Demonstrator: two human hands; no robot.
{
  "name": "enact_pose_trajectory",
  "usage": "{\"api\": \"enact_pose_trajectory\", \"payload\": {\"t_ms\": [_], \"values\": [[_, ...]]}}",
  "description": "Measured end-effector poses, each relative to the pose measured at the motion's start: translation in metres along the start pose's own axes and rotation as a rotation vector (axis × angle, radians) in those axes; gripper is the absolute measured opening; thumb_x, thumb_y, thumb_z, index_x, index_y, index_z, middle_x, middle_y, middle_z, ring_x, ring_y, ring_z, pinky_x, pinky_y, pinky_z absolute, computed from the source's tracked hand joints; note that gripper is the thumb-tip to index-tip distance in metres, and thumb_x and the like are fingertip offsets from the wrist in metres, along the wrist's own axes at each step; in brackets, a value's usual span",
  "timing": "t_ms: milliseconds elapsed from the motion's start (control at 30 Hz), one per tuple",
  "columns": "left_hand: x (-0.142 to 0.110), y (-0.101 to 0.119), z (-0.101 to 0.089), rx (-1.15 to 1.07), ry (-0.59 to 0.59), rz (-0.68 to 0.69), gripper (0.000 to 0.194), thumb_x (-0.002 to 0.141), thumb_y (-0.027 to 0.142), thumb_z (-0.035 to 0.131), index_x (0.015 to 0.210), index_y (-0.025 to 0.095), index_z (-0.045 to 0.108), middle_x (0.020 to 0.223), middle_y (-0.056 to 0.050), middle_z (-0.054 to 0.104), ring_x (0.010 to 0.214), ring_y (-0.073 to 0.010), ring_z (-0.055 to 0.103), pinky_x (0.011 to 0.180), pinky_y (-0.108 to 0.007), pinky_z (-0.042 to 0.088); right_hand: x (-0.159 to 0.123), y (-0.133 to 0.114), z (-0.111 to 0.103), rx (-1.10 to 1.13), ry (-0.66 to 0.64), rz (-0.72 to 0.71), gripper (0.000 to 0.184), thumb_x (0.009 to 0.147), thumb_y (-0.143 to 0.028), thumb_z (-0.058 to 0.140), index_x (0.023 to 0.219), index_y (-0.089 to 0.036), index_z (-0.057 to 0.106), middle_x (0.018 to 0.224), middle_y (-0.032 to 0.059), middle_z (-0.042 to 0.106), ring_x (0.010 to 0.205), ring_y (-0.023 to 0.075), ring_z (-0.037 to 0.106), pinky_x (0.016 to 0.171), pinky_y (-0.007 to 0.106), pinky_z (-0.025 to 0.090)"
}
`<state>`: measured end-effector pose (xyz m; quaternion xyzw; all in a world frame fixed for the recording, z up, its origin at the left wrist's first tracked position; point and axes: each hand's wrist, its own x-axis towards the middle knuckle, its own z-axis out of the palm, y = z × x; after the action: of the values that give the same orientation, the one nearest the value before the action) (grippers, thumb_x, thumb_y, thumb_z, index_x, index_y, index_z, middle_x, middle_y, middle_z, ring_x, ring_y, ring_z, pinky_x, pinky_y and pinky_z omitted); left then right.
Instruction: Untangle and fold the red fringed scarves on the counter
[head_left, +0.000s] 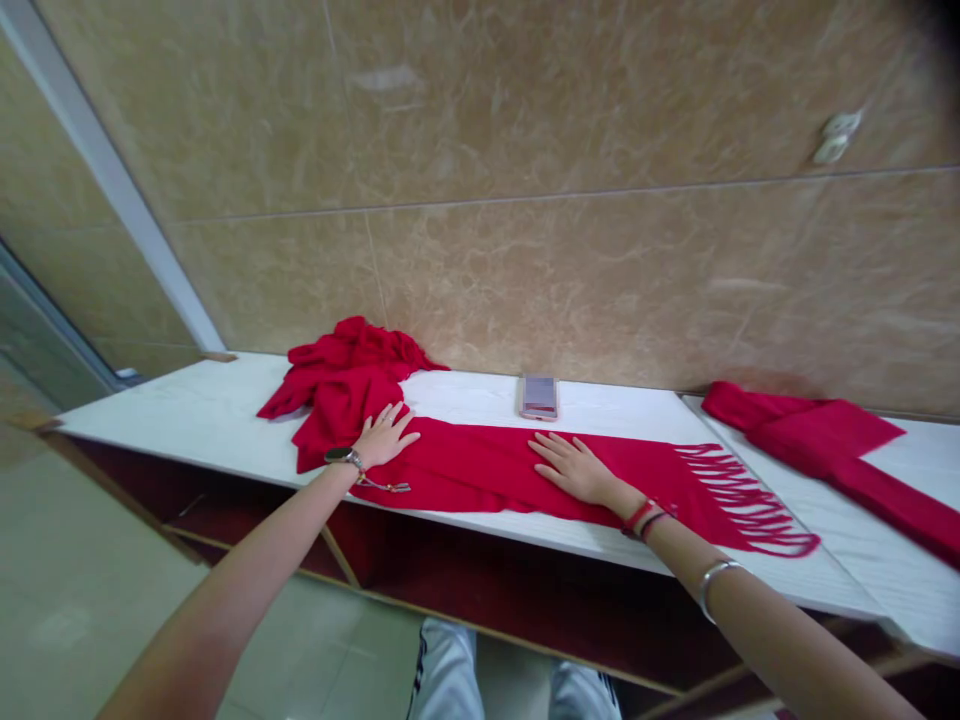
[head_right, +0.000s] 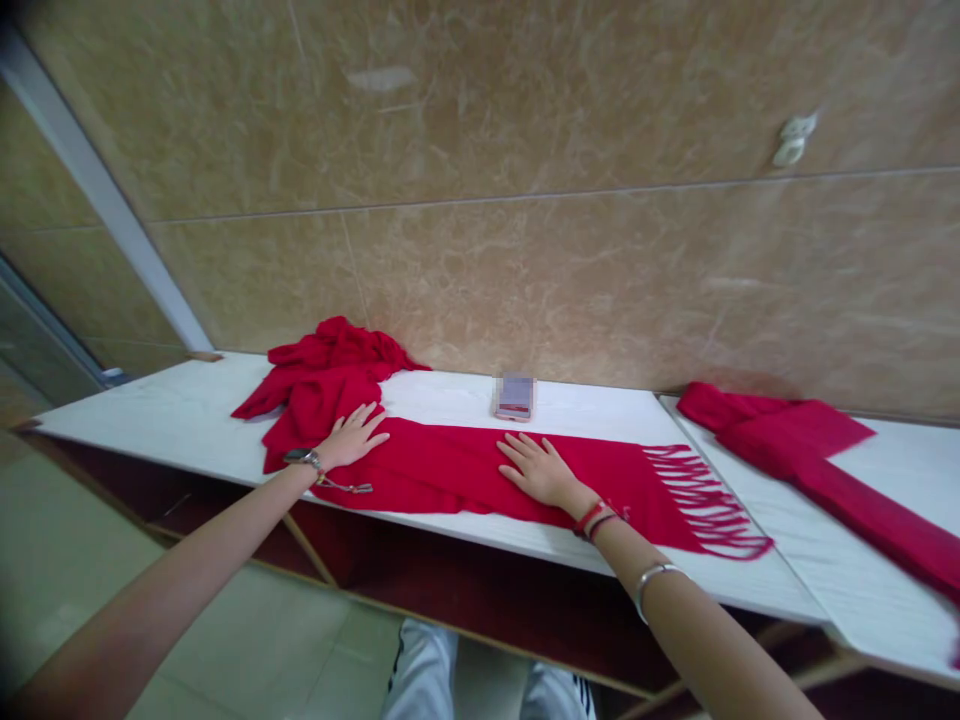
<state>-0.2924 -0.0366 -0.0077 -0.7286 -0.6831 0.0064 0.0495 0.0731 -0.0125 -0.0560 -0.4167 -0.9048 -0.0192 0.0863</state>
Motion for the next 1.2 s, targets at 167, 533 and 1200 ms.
{"api": "enact_pose_trajectory", "payload": {"t_ms": [167, 533, 1200], "values": [[0.011, -0.003, -0.003, -0.056, 0.02, -0.003, 0.054, 0.088, 0.052, 0.023, 0.136, 0.027, 0.027, 0.143, -0.007, 0.026, 0.129, -0.0273, 0.024, 0.1, -0.053, 0.021, -0.023, 0.033, 0.0, -0.015, -0.026, 0.071, 0.052, 0.09, -0.047, 0.023, 0.137, -0.027, 0.027, 0.144, 0.0013, 0.027, 0.132, 0.0214, 0.022, 0.104, 0.048, 0.021], [0.009, -0.053, 0.012, 0.153, 0.1, -0.09, 0.051, 0.089, 0.043, 0.03, 0.136, 0.023, 0.031, 0.138, -0.013, 0.035, 0.125, -0.0272, 0.031, 0.096, -0.043, 0.031, -0.061, 0.106, 0.0, -0.025, -0.003, 0.119, 0.05, 0.089, -0.043, 0.025, 0.137, -0.028, 0.028, 0.143, 0.0008, 0.028, 0.131, 0.0175, 0.024, 0.105, 0.041, 0.023], [0.004, 0.002, -0.016, 0.19, 0.2, 0.253, 0.044, 0.082, 0.005, 0.033, 0.121, 0.02, 0.046, 0.114, -0.008, 0.053, 0.096, -0.0174, 0.056, 0.079, -0.028, 0.046, 0.006, -0.035, -0.038, 0.244, -0.008, -0.263, 0.045, 0.081, -0.026, 0.042, 0.124, -0.018, 0.05, 0.125, 0.0065, 0.053, 0.113, 0.0183, 0.049, 0.098, 0.031, 0.037]]}}
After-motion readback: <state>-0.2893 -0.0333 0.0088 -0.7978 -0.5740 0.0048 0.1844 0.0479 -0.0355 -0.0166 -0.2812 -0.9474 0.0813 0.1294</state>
